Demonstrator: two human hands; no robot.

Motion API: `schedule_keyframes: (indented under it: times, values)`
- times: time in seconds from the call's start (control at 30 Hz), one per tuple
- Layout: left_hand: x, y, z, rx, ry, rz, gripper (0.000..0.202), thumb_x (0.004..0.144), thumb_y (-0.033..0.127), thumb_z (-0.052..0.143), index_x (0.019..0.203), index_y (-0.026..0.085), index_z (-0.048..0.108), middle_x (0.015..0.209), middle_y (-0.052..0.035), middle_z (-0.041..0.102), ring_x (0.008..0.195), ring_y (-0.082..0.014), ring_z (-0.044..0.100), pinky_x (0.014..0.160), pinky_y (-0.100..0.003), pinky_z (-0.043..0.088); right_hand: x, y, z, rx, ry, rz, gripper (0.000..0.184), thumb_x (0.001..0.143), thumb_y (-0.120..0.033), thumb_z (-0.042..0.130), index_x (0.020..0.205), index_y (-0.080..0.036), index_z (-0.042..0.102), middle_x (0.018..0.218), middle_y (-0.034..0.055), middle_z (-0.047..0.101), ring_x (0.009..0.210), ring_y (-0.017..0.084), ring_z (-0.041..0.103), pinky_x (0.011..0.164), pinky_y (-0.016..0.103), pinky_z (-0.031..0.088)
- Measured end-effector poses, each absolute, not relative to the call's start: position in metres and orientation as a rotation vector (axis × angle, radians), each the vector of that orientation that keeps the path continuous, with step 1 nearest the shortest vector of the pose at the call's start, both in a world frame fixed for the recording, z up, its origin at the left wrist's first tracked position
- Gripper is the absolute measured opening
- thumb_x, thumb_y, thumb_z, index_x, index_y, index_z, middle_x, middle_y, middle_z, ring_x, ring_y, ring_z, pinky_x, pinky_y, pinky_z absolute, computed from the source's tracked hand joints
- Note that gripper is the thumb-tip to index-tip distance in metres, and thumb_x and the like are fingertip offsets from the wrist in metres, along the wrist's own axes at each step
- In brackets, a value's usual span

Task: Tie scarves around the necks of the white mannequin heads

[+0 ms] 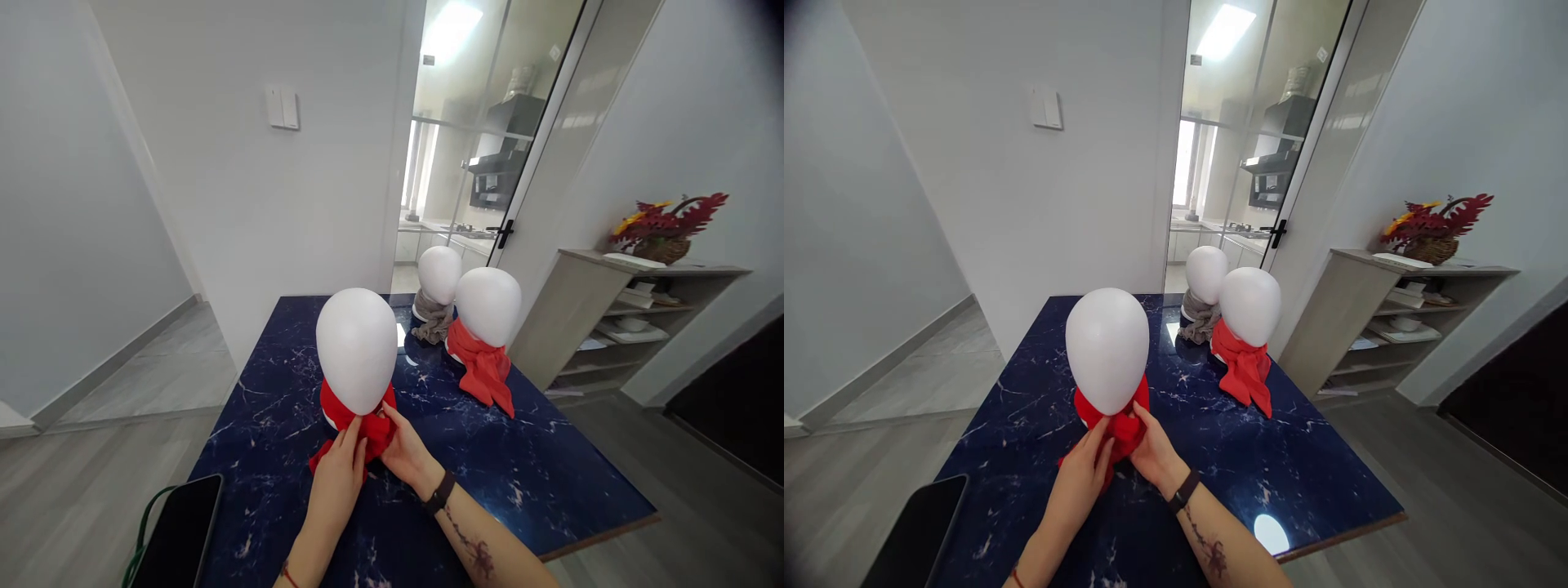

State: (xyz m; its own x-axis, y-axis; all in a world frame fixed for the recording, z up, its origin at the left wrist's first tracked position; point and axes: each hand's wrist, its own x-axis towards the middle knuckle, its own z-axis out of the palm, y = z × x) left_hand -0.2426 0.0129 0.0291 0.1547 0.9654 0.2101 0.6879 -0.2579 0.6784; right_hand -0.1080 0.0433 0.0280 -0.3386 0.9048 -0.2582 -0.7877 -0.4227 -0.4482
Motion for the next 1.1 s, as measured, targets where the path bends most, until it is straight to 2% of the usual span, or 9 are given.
schedule_keyframes:
  times: [0.17,0.3,0.4,0.5,0.6,0.7,0.93,1.0,1.1]
  values:
    - [-0.235,0.011,0.037,2.240,1.736,0.530,0.052,0.087,0.012,0.040,0.138,0.025,0.041,0.108,-0.0098,0.066,0.081,-0.0200,0.067,0.067,-0.028,0.051,-0.108,0.046,0.024,-0.553,-0.306,1.930,0.022,0.080,-0.038,0.062,0.084,-0.017,0.064,0.083,0.0021,0.070,0.074,0.014,0.064,0.076,0.027,0.048]
    - [-0.229,0.010,0.041,2.317,1.814,0.364,0.060,0.080,0.003,0.046,0.136,0.025,0.042,0.090,-0.0075,0.068,0.075,-0.0190,0.067,0.061,-0.025,0.047,-0.108,0.045,0.024,-0.619,-0.369,1.893,0.026,0.075,-0.041,0.067,0.068,-0.017,0.059,0.069,-0.0016,0.066,0.063,0.012,0.059,0.063,0.023,0.045]
    - [-0.225,0.007,0.041,2.362,1.813,0.371,0.053,0.080,0.002,0.044,0.128,0.024,0.048,0.092,-0.0065,0.068,0.076,-0.0189,0.067,0.057,-0.024,0.046,-0.107,0.045,0.022,-0.688,-0.427,1.837,0.031,0.071,-0.044,0.070,0.063,-0.017,0.057,0.061,-0.0030,0.062,0.057,0.010,0.055,0.059,0.021,0.043]
    - [-0.223,0.000,0.038,2.435,1.853,0.427,0.043,0.082,0.003,0.042,0.119,0.022,0.054,0.107,-0.0082,0.066,0.074,-0.0207,0.067,0.053,-0.027,0.047,-0.106,0.047,0.018,-0.746,-0.467,1.701,0.026,0.070,-0.039,0.072,0.070,-0.016,0.060,0.069,-0.0012,0.065,0.063,0.011,0.058,0.063,0.022,0.044]
    - [-0.223,-0.009,0.032,2.541,1.900,0.616,0.037,0.084,0.004,0.041,0.111,0.020,0.058,0.125,-0.0092,0.059,0.073,-0.0197,0.067,0.056,-0.028,0.050,-0.106,0.050,0.016,-0.766,-0.510,1.630,0.026,0.069,-0.037,0.073,0.080,-0.015,0.063,0.077,0.0019,0.068,0.069,0.013,0.060,0.068,0.024,0.045]
    - [-0.225,-0.016,0.025,2.674,1.825,0.850,0.036,0.084,0.003,0.041,0.111,0.019,0.059,0.126,-0.0090,0.060,0.073,-0.0173,0.067,0.061,-0.028,0.052,-0.102,0.047,0.014,-0.898,-0.558,1.602,0.033,0.068,-0.040,0.072,0.089,-0.016,0.062,0.083,0.0042,0.067,0.070,0.015,0.061,0.068,0.027,0.047]
    - [-0.236,-0.013,0.022,2.779,1.566,1.223,0.029,0.088,0.007,0.041,0.108,0.017,0.058,0.123,-0.0127,0.061,0.085,-0.0193,0.066,0.073,-0.032,0.054,-0.085,0.006,0.022,-1.256,-1.157,0.845,0.053,0.070,-0.016,0.060,0.121,-0.025,0.050,0.121,0.0069,0.050,0.086,0.015,0.055,0.072,0.028,0.046]
    - [-0.237,-0.010,0.023,2.715,1.528,1.263,0.030,0.089,0.008,0.039,0.113,0.018,0.055,0.124,-0.0124,0.059,0.091,-0.0193,0.065,0.076,-0.032,0.054,-0.088,-0.002,0.032,-1.164,-1.445,0.816,0.049,0.070,-0.013,0.059,0.118,-0.025,0.054,0.119,0.0057,0.050,0.087,0.015,0.053,0.073,0.028,0.045]
    - [-0.238,-0.008,0.026,2.498,1.499,1.314,0.029,0.091,0.013,0.038,0.115,0.021,0.051,0.126,-0.0116,0.055,0.098,-0.0180,0.063,0.082,-0.031,0.054,-0.094,0.003,0.043,-1.080,-1.585,0.817,0.018,0.075,-0.016,0.057,0.091,-0.021,0.063,0.093,0.0025,0.055,0.081,0.014,0.051,0.072,0.026,0.043]
